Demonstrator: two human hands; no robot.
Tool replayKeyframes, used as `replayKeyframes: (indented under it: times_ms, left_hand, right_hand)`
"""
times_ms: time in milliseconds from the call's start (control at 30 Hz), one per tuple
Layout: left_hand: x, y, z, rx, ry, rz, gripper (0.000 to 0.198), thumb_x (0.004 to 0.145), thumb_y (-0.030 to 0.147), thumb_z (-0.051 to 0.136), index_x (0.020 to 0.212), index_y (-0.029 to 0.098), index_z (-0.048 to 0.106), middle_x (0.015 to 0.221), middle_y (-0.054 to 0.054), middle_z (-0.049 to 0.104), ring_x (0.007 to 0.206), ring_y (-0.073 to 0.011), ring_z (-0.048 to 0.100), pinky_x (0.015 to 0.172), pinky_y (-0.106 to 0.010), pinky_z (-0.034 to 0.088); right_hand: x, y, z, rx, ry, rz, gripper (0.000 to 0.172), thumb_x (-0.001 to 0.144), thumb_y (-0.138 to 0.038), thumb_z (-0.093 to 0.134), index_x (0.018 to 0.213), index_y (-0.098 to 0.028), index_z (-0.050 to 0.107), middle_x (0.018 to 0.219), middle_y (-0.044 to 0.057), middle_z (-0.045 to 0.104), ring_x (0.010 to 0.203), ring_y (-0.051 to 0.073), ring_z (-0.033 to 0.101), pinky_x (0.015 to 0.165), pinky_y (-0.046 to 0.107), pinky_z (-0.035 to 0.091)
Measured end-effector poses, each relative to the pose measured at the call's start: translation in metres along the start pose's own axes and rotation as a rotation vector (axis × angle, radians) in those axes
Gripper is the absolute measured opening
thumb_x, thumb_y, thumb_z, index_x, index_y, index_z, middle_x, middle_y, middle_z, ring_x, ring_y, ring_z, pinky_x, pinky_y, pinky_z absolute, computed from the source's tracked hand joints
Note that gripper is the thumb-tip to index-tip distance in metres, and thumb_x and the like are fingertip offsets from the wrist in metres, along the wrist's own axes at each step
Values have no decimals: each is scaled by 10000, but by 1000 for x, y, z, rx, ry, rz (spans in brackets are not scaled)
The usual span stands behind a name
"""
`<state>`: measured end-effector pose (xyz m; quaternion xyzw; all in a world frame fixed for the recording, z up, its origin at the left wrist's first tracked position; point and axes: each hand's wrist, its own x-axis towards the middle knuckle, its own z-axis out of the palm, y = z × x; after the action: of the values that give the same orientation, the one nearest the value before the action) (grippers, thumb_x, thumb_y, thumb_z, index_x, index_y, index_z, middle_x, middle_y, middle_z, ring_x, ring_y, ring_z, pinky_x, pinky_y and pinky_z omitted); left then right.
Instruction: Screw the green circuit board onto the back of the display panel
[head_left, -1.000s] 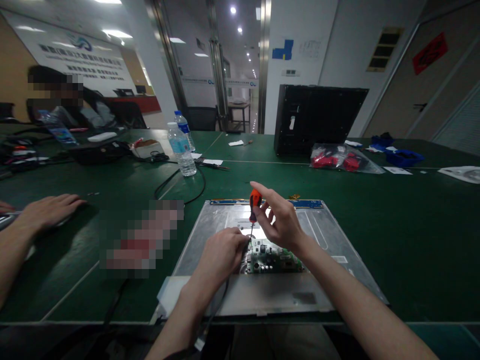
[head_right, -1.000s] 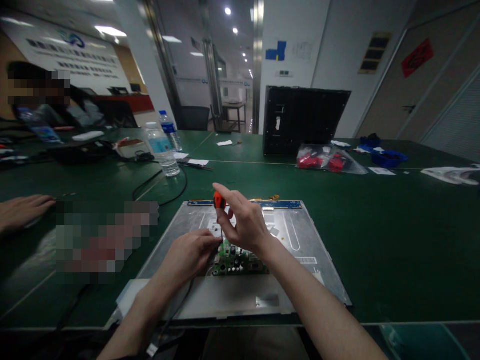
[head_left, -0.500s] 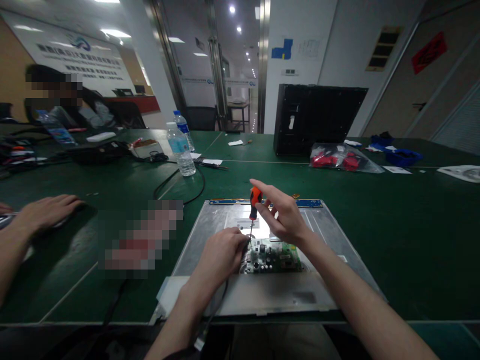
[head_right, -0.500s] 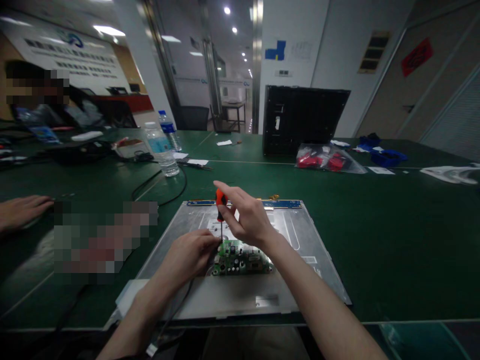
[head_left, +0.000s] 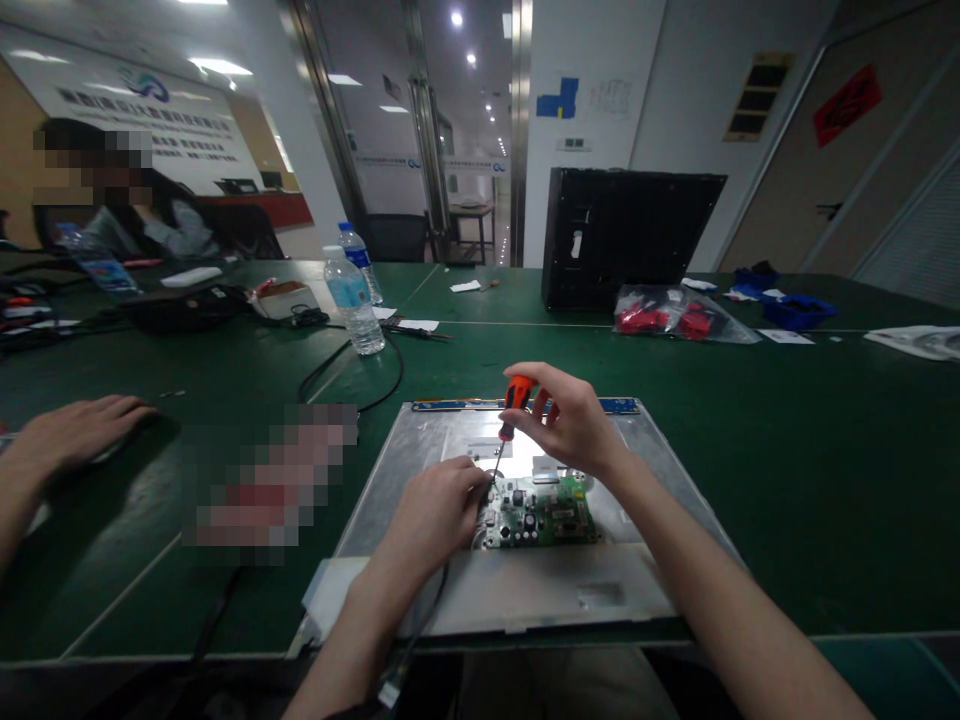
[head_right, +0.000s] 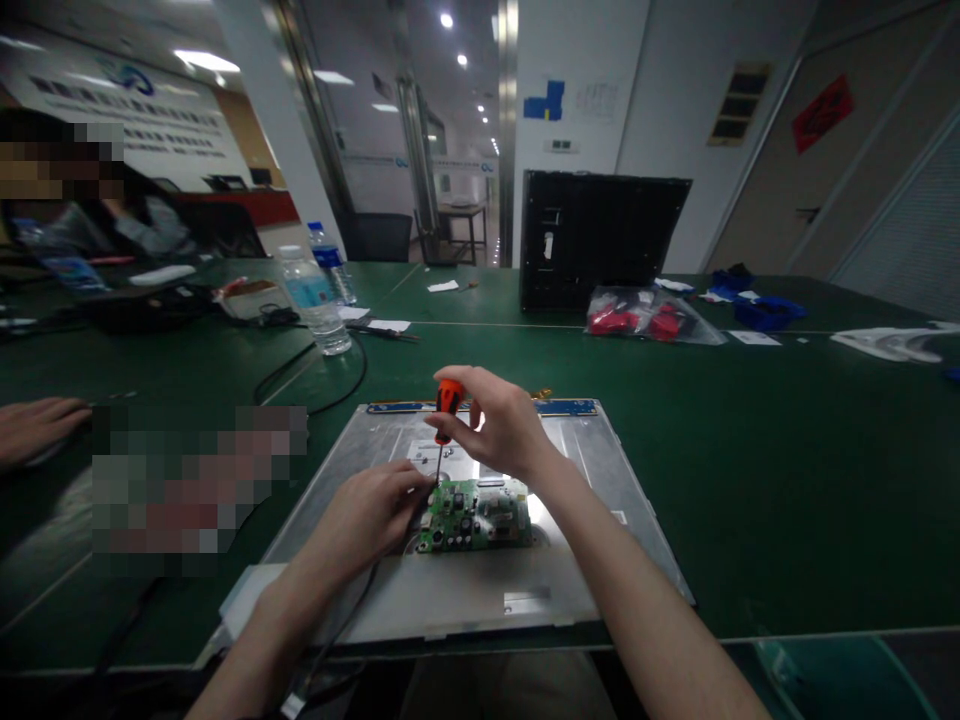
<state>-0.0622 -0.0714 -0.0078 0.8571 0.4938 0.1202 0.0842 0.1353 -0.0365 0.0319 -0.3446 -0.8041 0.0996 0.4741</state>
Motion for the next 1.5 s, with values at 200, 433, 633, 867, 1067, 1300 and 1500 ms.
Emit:
replayKeyframes:
  times_ms: [200,433,633,867,1067,1300,1500]
  left_hand:
    - [-3,1,-8,-57,-48,33,227,823,120,478,835,184,695,850,-64,671,770,-202,627,675,-288,431]
    - [-12,-5,-24,-263,-146,50,255,774,155,522,994,188,646,1003,-74,677,900,-226,620,795,-316,462]
    - [-15,-7,-22,-284,-184,-27,294,705,222,612,995,191,571,944,-60,653,812,-227,598,704,-315,443]
    - [-14,-5,-25,-276,-208,4,194,736,222,606,919,197,550,941,-36,608,792,-203,563,680,-299,402]
    - [-14,-9,-25,-293,-253,29,164,744,270,658,860,191,573,898,-17,594,775,-188,553,678,-284,396]
    - [-11,-6,-25,-290,-290,30,155,760,304,672,814,182,593,838,-8,591,749,-181,544,650,-266,379]
    - [-10,-7,-24,-290,-299,55,175,790,342,650,819,180,592,831,-16,586,753,-185,531,647,-264,375]
  right_hand:
    - [-2,-2,0,23,-55,24,427,827,-240,614,1233,-188,494,955,34,659,608,104,584,573,263,468]
    - [-3,-1,2,24,-66,36,437,829,-261,606,1241,-201,473,929,19,657,611,103,584,554,253,451]
    - [-3,-1,2,17,-68,32,445,832,-276,602,1248,-202,464,890,10,650,610,109,582,547,255,447]
    - [-3,0,3,11,-73,31,453,835,-290,601,1256,-201,459,894,11,646,606,102,576,542,249,445]
    - [-3,0,3,13,-82,44,454,833,-298,595,1255,-207,453,901,9,651,602,103,573,541,256,448]
    - [-3,0,4,21,-80,36,452,839,-298,588,1257,-188,455,887,9,647,598,101,572,547,261,444]
    - [-3,1,5,25,-86,43,457,838,-307,587,1257,-194,446,888,8,649,591,100,569,553,264,446]
